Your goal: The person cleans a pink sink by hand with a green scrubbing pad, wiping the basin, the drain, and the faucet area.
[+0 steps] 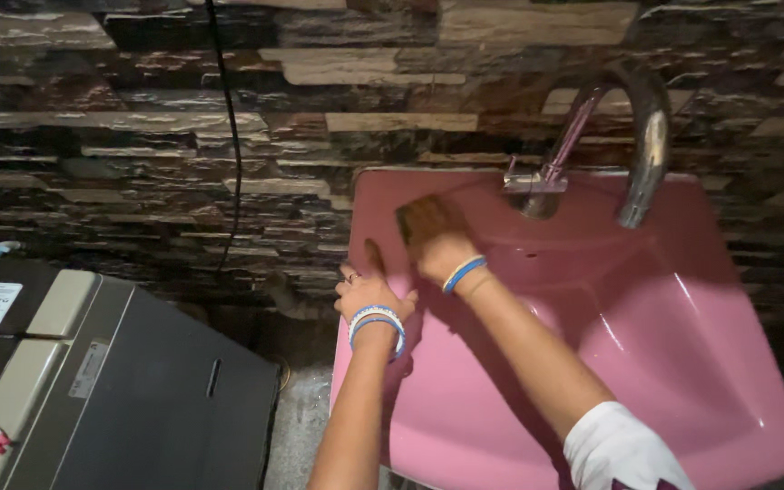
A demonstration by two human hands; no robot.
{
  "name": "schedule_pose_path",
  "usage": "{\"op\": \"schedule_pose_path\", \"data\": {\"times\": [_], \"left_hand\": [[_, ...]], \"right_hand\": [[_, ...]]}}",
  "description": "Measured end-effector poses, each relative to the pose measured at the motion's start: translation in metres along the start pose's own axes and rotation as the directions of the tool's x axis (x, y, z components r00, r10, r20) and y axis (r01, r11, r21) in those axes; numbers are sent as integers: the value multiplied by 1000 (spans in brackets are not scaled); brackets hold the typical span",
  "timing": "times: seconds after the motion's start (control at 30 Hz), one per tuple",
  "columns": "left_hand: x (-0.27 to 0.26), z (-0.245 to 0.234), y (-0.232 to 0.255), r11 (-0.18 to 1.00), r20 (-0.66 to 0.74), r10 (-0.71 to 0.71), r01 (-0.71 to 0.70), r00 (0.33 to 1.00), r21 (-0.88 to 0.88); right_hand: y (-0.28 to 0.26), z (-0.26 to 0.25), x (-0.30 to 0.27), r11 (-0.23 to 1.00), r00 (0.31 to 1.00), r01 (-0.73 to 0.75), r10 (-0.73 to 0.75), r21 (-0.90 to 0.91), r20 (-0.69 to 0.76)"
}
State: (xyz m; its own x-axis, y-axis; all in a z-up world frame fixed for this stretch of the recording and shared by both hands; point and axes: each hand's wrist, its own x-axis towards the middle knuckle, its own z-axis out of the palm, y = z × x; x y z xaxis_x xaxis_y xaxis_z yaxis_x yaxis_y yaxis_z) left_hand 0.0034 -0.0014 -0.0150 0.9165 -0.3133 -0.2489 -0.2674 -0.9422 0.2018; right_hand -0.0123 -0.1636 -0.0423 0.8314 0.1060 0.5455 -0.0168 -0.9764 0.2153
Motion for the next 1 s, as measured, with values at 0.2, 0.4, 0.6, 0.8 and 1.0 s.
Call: {"op": "schedule_pose_path", "data": {"times": [0.2,0.4,0.6,0.8,1.0], "left_hand": [[8,8,0,998,-9,-11,11,1000,64],[-3,-6,4,1000,-11,-1,1,1000,16],[-4,-11,4,1000,2,1,-1,1000,-14],[-2,-9,4,1000,-5,9,-9,1000,9],[-1,-6,2,1000,10,8,-8,1000,18]], "right_hand": [[62,8,10,859,778,-483,509,-169,369],[39,33,24,923,855,-379,376,-65,358],[30,1,-3,957,996,-65,44,284,79],[78,3,-7,888,823,-456,395,61,410],[88,44,7,876,741,-432,481,-216,469]]}}
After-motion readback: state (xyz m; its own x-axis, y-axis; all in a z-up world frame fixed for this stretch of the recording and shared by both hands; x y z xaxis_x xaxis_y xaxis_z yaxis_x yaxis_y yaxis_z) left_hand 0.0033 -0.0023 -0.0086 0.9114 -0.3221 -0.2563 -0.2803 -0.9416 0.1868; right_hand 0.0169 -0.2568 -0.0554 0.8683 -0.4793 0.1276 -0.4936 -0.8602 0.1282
